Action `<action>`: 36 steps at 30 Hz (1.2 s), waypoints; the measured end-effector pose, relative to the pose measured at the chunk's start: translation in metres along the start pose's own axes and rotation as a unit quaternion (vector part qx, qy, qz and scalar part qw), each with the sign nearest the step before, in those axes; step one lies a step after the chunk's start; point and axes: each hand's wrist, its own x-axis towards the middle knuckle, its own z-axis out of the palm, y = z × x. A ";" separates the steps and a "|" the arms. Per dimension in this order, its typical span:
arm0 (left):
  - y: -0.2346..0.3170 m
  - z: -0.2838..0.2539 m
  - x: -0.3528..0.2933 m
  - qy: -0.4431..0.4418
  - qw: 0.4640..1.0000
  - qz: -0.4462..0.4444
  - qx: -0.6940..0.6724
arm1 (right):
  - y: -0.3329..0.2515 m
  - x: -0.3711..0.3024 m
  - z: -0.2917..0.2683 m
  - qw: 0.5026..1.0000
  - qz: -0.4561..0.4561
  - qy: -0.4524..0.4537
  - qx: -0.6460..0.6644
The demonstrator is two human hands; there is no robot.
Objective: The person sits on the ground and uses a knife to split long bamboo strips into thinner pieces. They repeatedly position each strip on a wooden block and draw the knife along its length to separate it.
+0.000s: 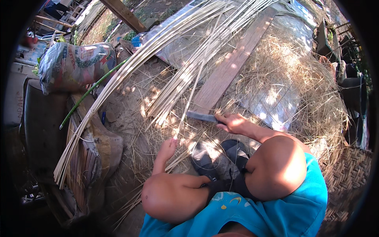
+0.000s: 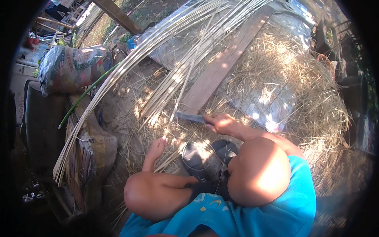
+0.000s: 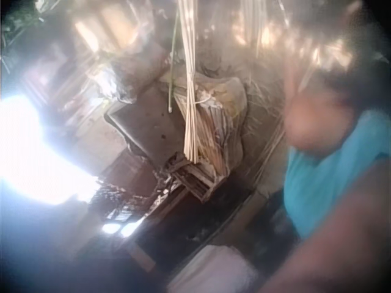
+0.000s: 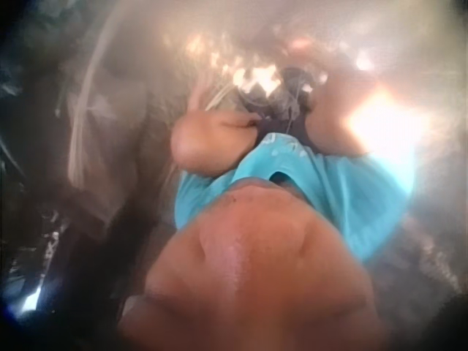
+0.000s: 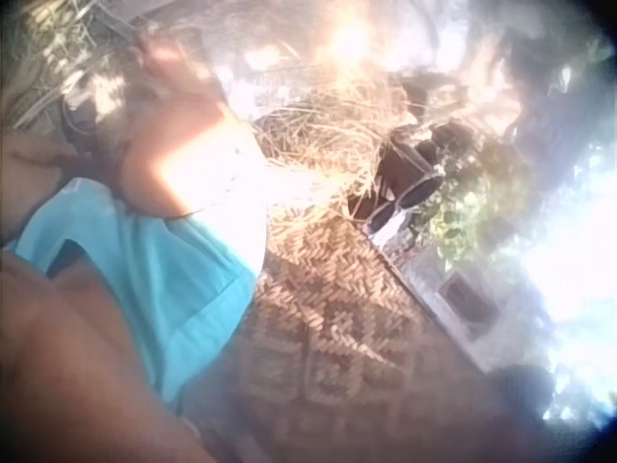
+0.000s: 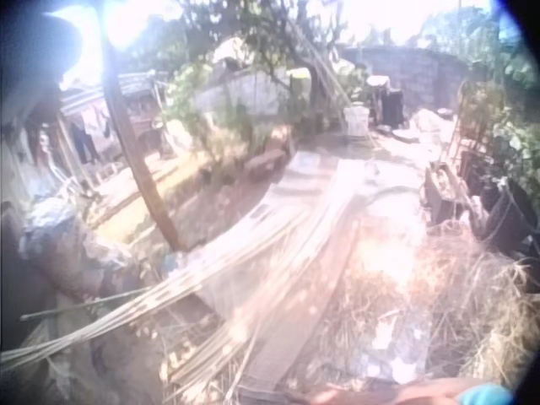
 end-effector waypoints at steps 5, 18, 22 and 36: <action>-0.004 -0.017 -0.036 -0.068 0.982 -0.102 -0.144 | 0.083 -0.006 -0.056 0.932 0.270 0.215 0.105; -0.067 -0.013 -0.021 -0.069 0.996 -0.020 0.052 | 0.070 -0.009 -0.041 0.960 0.236 0.152 -0.019; -0.037 -0.008 -0.010 -0.073 0.982 -0.079 0.156 | 0.123 -0.022 -0.051 0.929 0.298 0.217 0.008; 0.017 0.037 0.018 0.060 0.962 0.138 0.226 | 0.073 -0.009 -0.058 0.929 0.341 0.129 0.067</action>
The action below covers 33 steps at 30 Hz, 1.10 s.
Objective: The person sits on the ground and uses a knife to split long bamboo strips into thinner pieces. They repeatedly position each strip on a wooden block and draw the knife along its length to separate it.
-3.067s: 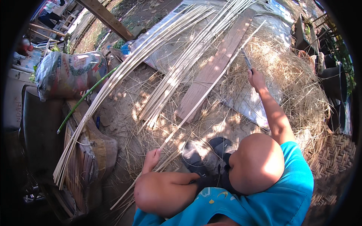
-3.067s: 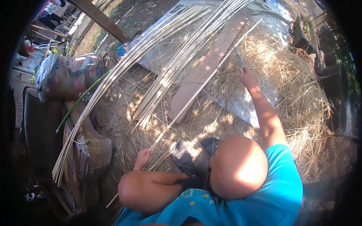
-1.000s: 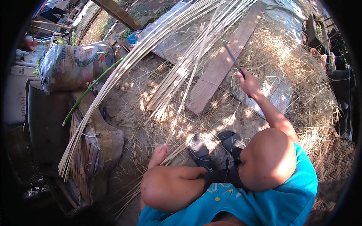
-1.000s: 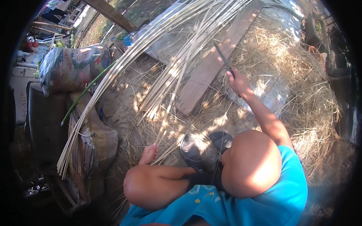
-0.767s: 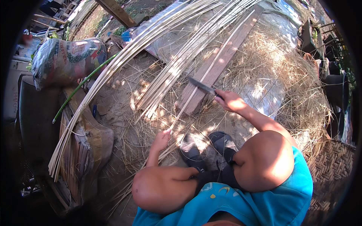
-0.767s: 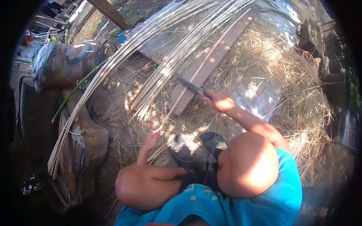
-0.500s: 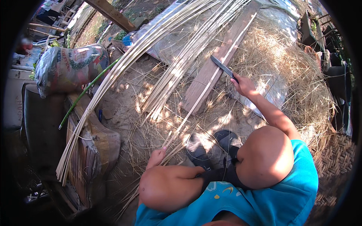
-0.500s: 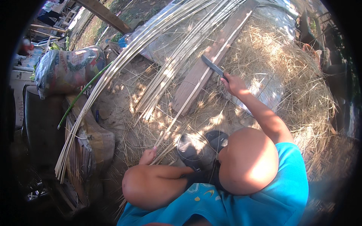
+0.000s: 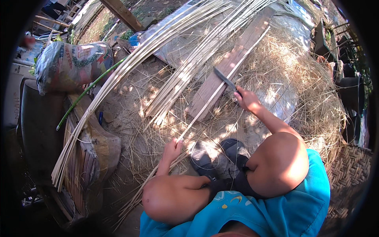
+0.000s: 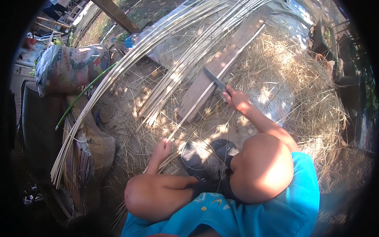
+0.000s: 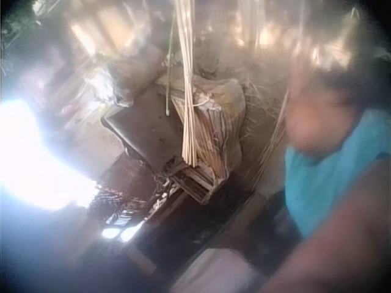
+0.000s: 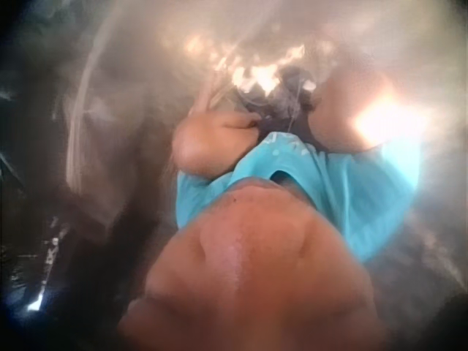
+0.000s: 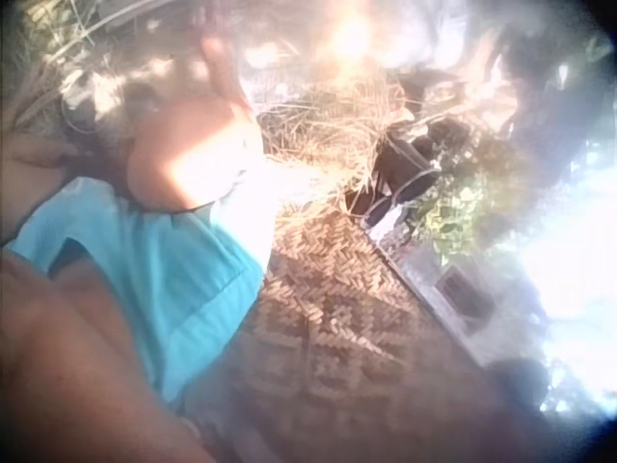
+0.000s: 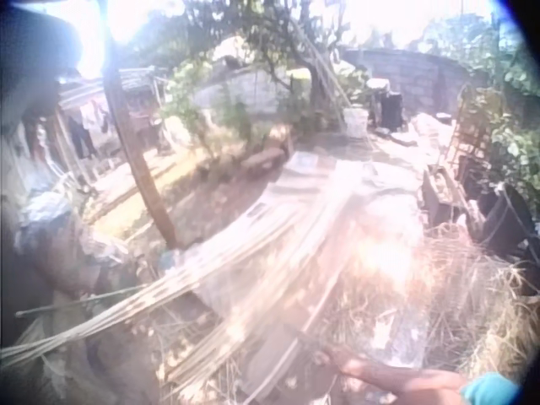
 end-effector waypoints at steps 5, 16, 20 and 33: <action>0.019 0.016 0.034 0.015 0.991 0.054 0.118 | -0.022 -0.056 0.057 0.950 -0.296 -0.084 -0.060; 0.054 0.006 0.067 -0.029 0.999 -0.012 -0.004 | -0.009 -0.035 0.030 0.985 -0.172 0.016 -0.002; 0.048 0.018 0.058 -0.031 0.999 -0.020 0.024 | 0.002 -0.036 0.045 0.984 -0.167 0.064 0.000; -0.021 -0.005 -0.026 -0.042 0.993 -0.112 0.006 | 0.061 0.047 -0.048 0.960 -0.016 0.274 -0.046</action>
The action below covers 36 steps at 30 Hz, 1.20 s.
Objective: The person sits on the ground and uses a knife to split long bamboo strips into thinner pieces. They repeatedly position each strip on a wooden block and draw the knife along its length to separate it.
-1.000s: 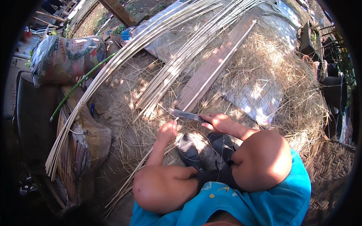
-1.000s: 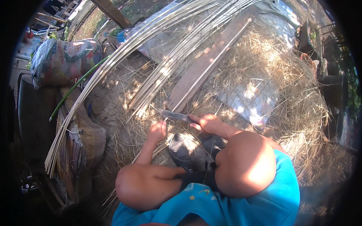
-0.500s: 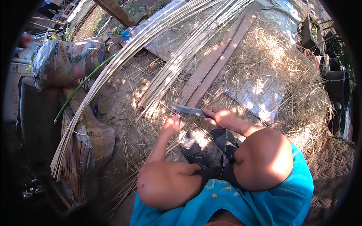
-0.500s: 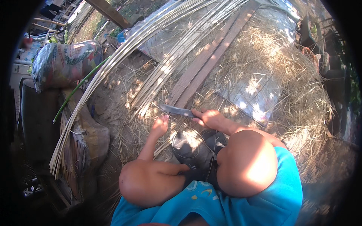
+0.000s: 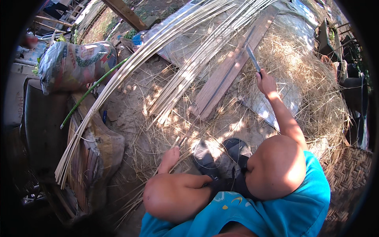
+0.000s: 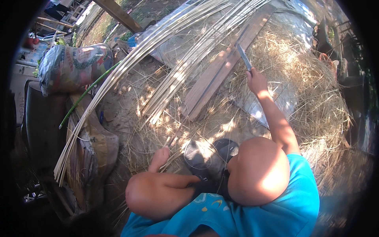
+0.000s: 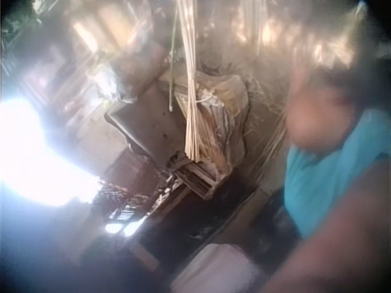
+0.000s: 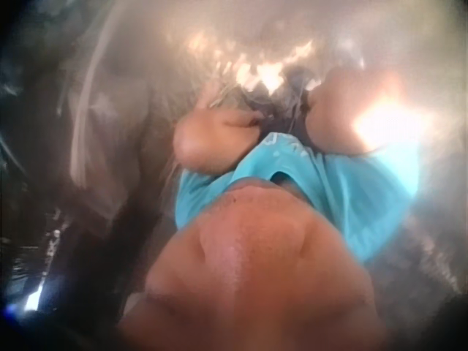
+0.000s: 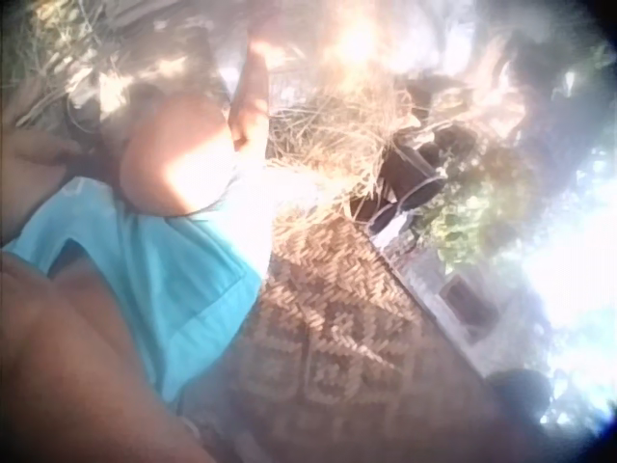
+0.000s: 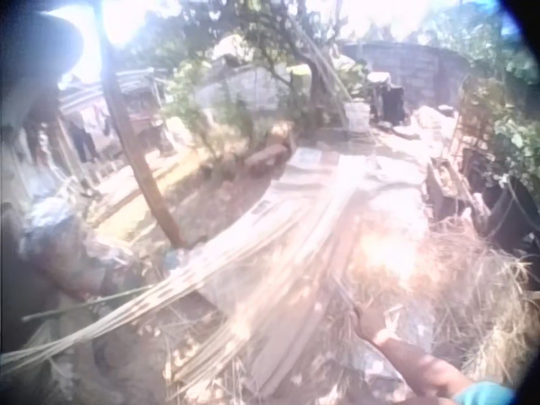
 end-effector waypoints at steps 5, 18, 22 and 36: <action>0.051 0.019 0.038 0.097 0.988 0.101 0.068 | -0.110 -0.128 0.027 0.922 -0.137 -0.348 0.095; 0.068 0.000 0.055 -0.006 0.990 0.116 -0.078 | -0.082 -0.072 -0.010 0.976 -0.120 -0.178 0.043; 0.020 0.012 0.034 -0.030 0.993 0.073 -0.086 | -0.102 -0.095 0.005 0.944 -0.159 -0.284 0.047; -0.018 0.018 0.055 -0.066 0.975 0.052 -0.208 | -0.026 -0.053 0.039 0.981 -0.136 -0.120 0.070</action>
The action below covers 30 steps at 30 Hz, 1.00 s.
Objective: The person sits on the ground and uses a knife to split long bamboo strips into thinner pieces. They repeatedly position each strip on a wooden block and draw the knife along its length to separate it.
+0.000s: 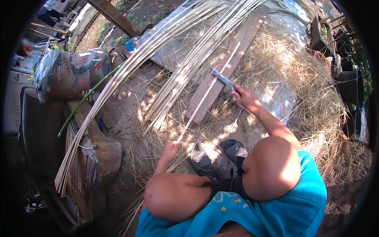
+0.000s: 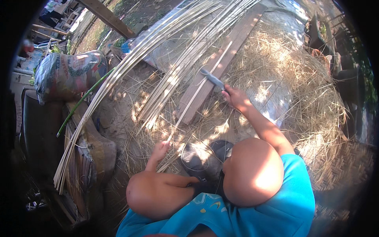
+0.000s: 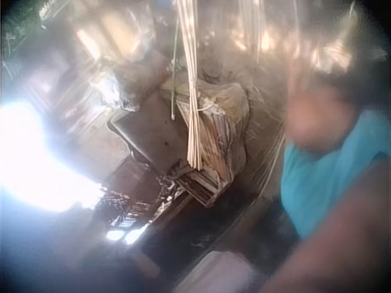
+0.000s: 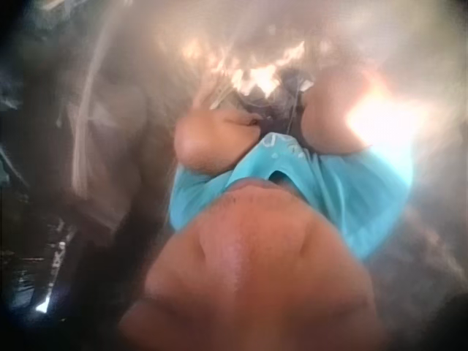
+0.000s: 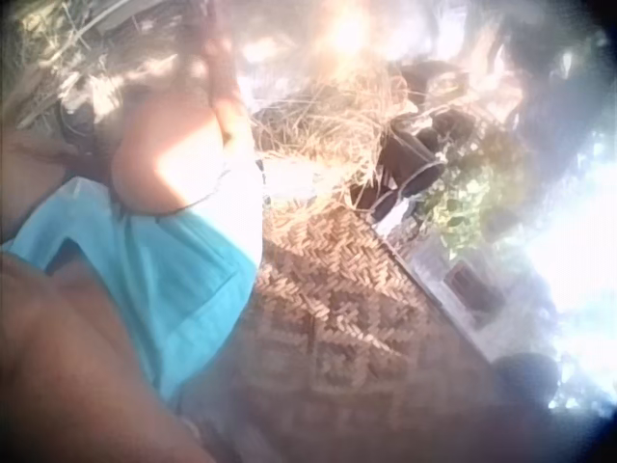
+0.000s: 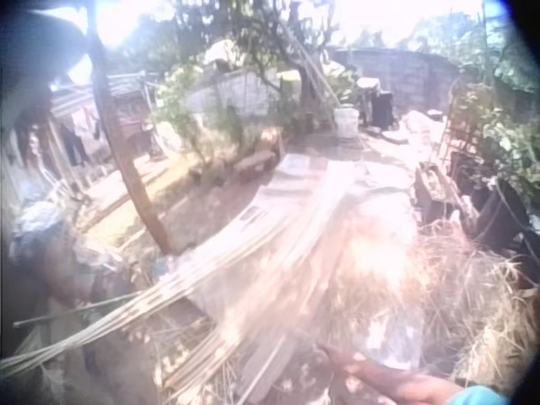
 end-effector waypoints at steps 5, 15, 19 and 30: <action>0.054 0.010 0.024 -0.002 0.992 -0.124 -0.002 | -0.033 0.001 -0.010 0.983 0.135 -0.126 0.013; 0.021 -0.015 -0.047 0.023 0.999 -0.027 0.018 | -0.016 0.033 -0.040 0.998 0.059 -0.035 0.002; 0.032 -0.026 -0.070 0.022 0.997 -0.065 0.030 | 0.043 0.024 -0.041 0.993 0.074 0.020 -0.094; 0.071 0.040 0.023 0.088 0.949 0.134 0.270 | -0.094 -0.073 0.022 0.978 -0.070 -0.174 0.089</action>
